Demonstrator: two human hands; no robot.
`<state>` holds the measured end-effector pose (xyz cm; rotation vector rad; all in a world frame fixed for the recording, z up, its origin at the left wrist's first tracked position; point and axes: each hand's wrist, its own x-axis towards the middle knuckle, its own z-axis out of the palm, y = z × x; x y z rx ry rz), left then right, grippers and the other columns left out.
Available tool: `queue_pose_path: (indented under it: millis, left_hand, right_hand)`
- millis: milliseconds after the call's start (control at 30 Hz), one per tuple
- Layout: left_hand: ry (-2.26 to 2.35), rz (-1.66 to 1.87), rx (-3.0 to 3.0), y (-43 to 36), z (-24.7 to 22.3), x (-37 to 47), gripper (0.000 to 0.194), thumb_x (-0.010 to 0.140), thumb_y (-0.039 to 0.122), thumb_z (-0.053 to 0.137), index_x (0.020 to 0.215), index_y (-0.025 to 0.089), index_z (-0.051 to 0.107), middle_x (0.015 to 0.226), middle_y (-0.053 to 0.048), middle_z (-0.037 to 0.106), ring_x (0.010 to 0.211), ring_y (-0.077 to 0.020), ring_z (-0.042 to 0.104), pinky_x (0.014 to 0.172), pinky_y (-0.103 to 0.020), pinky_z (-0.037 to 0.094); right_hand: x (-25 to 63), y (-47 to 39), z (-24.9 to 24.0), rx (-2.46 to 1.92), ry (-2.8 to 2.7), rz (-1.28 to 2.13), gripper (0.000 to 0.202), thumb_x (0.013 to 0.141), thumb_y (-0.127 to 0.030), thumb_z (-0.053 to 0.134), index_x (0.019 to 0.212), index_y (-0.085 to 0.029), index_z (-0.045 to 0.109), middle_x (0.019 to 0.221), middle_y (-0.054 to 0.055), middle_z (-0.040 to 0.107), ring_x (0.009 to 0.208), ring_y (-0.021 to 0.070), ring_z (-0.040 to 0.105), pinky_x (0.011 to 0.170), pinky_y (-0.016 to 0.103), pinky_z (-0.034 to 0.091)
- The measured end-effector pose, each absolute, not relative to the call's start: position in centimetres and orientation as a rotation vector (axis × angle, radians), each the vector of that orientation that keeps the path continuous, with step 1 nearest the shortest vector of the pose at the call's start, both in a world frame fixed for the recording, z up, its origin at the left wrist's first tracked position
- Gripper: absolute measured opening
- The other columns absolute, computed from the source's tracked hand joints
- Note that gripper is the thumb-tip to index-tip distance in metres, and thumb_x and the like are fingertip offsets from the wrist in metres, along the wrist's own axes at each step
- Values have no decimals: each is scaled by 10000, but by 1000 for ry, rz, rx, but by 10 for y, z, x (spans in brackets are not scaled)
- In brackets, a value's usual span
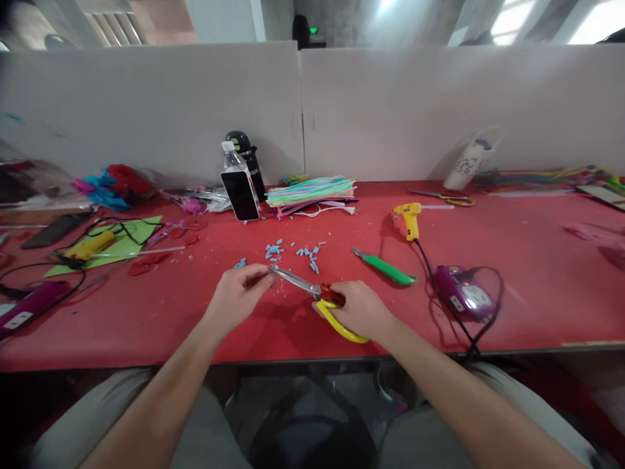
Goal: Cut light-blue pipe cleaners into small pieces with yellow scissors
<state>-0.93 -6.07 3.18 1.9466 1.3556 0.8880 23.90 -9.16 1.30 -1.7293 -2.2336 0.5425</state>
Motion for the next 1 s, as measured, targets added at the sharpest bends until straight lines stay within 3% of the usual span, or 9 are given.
queue_pose_path:
  millis: [133,300,633,1000]
  left_hand:
    - [1368,859,1984,-60,35,-9,185,862,275,536,794,174,675,699,9,658,660,-124,570,628,-220,436]
    - [1360,899,1893,-53,34,-8,194,855,305,554,794,164,673,715,-7,666,676,-135,595,628,-223,445]
    - [1318,1062,1722,-45,26,-2,217,841,351,581,770,157,649,696,-16,666,658,-136,608,635,-235,474]
    - [1291,1131,1661,-39,17,1,235,841,379,596,792,159,662,702,-9,645,670,-125,585,649,-230,455]
  right_hand:
    - [240,-89,16,-1876,-2411,133,414,860,-572,454,721,-211,603,669,36,654,555,149,535,516,270,190]
    - [234,-82,16,-1908,-2543,12,379,877,-518,455,814,-204,658,756,80,713,652,205,643,531,277,215]
    - [232,-72,17,-1925,-2518,125,336,901,-431,454,851,-189,682,790,100,719,676,186,642,537,276,231]
    - [231,-68,13,-1907,-2484,142,378,902,-464,446,813,-189,690,742,97,702,646,176,623,523,285,213]
